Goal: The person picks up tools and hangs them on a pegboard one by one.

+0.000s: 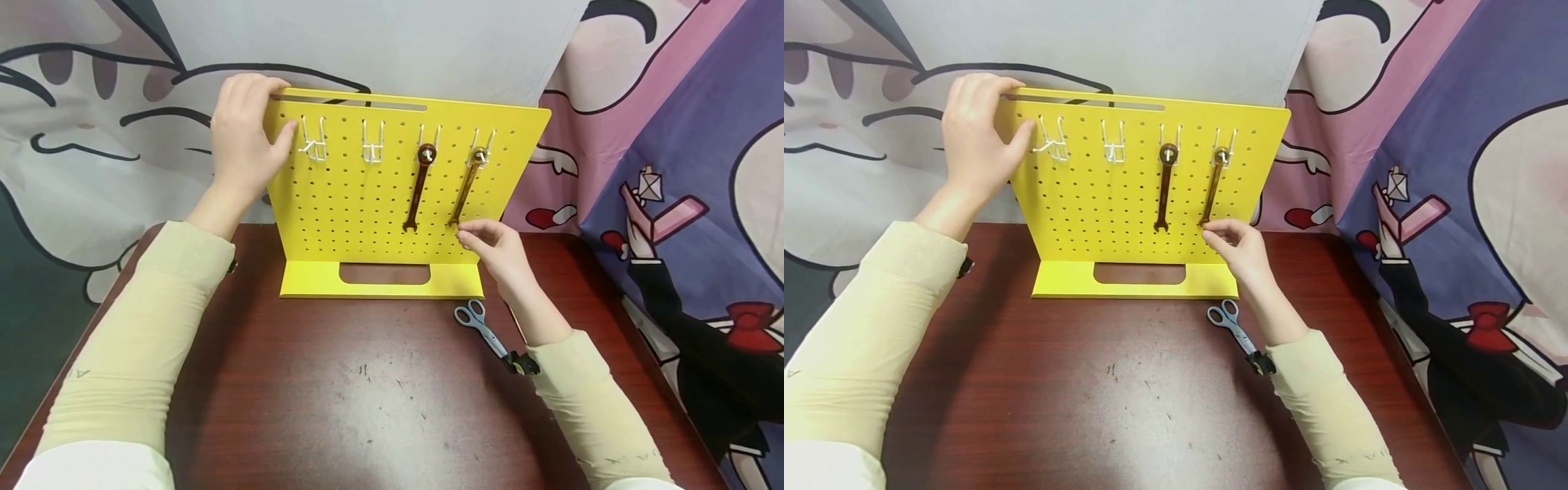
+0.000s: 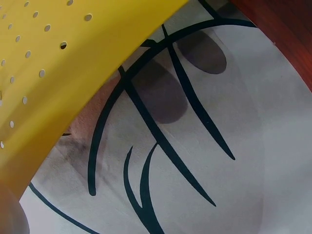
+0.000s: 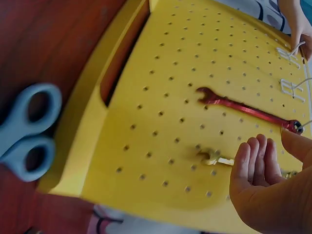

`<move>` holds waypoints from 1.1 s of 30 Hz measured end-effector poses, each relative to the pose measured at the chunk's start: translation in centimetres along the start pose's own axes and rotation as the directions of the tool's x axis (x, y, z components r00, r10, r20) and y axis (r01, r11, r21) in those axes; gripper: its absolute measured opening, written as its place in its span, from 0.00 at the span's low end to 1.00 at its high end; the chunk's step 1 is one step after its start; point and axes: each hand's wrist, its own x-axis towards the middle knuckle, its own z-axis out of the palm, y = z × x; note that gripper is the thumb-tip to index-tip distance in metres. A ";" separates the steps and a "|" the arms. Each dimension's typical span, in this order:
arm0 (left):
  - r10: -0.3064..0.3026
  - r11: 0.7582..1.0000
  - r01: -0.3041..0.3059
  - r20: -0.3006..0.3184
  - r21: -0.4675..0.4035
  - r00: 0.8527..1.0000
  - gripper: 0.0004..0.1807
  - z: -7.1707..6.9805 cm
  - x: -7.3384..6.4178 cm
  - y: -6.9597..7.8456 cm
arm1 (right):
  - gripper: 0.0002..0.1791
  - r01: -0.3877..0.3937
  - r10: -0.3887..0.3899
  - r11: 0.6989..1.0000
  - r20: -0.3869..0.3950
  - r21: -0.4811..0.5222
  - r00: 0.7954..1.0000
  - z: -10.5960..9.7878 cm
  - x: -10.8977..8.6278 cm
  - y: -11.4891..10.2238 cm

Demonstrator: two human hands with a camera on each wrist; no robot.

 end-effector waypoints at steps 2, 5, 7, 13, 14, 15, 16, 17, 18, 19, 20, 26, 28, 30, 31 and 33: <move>-0.001 1.000 0.001 0.003 0.005 1.000 0.21 -0.1 0.0 0.0 | 0.21 -0.009 0.010 0.999 0.006 -0.043 1.000 -0.7 -0.7 0.5; -0.002 1.000 0.002 0.005 0.009 1.000 0.21 -0.1 0.0 0.0 | 0.21 -0.032 0.034 0.995 0.015 -0.097 0.999 -1.7 -1.7 1.4; -0.001 1.000 0.001 0.005 0.010 1.000 0.21 -0.1 0.0 0.0 | 0.21 -0.051 0.054 0.993 0.025 -0.107 0.998 -2.3 -2.2 2.0; 0.009 1.000 -0.009 0.000 0.007 1.000 0.21 0.0 0.1 0.0 | 0.18 -0.067 0.073 0.979 0.028 -0.190 0.997 -4.1 -3.4 4.0; 0.010 1.000 -0.010 0.000 0.007 1.000 0.21 0.0 0.1 0.0 | 0.18 -0.063 0.070 0.975 0.026 -0.212 0.997 -4.4 -3.6 4.3; 0.011 1.000 -0.011 0.000 0.006 1.000 0.21 0.0 0.1 0.0 | 0.17 -0.060 0.067 0.969 0.023 -0.241 0.997 -4.7 -3.8 4.6; 0.011 1.000 -0.011 0.000 0.005 1.000 0.21 0.1 0.1 0.0 | 0.17 -0.061 0.069 0.963 0.022 -0.262 0.997 -5.0 -4.0 4.8; 0.011 1.000 -0.011 -0.001 0.003 1.000 0.21 0.1 0.1 0.0 | 0.17 -0.062 0.070 0.960 0.021 -0.272 0.997 -5.2 -4.2 5.1; 0.011 1.000 -0.011 0.000 0.004 1.000 0.21 0.1 0.0 0.0 | 0.17 -0.064 0.073 0.958 0.021 -0.281 0.997 -5.5 -4.4 5.3; 0.010 1.000 -0.010 -0.001 0.003 1.000 0.21 0.1 0.0 0.0 | 0.17 -0.063 0.073 0.953 0.021 -0.295 0.997 -5.8 -4.6 5.6; 0.010 1.000 -0.010 0.000 0.003 1.000 0.21 0.1 0.0 0.0 | 0.17 -0.063 0.073 0.950 0.021 -0.307 0.997 -6.1 -4.8 5.8; 0.007 1.000 -0.007 -0.006 -0.001 1.000 0.20 0.2 0.0 0.0 | 0.16 -0.058 0.073 0.923 0.026 -0.380 0.997 -7.6 -5.8 7.4; 0.005 1.000 -0.005 -0.009 -0.003 1.000 0.20 0.2 0.0 0.0 | 0.16 -0.061 0.078 0.918 0.028 -0.391 0.997 -7.9 -5.9 7.9; 0.005 1.000 -0.005 -0.009 -0.004 1.000 0.20 0.2 0.0 0.0 | 0.16 -0.063 0.080 0.908 0.024 -0.413 0.996 -8.3 -6.1 8.5; 0.005 1.000 -0.005 -0.008 -0.004 1.000 0.20 0.2 0.0 0.0 | 0.15 -0.063 0.080 0.902 0.021 -0.428 0.997 -8.5 -6.1 8.7; 0.004 1.000 -0.004 -0.006 -0.004 1.000 0.20 0.1 0.0 0.0 | 0.15 -0.057 0.075 0.883 0.020 -0.465 0.997 -8.8 -6.3 9.2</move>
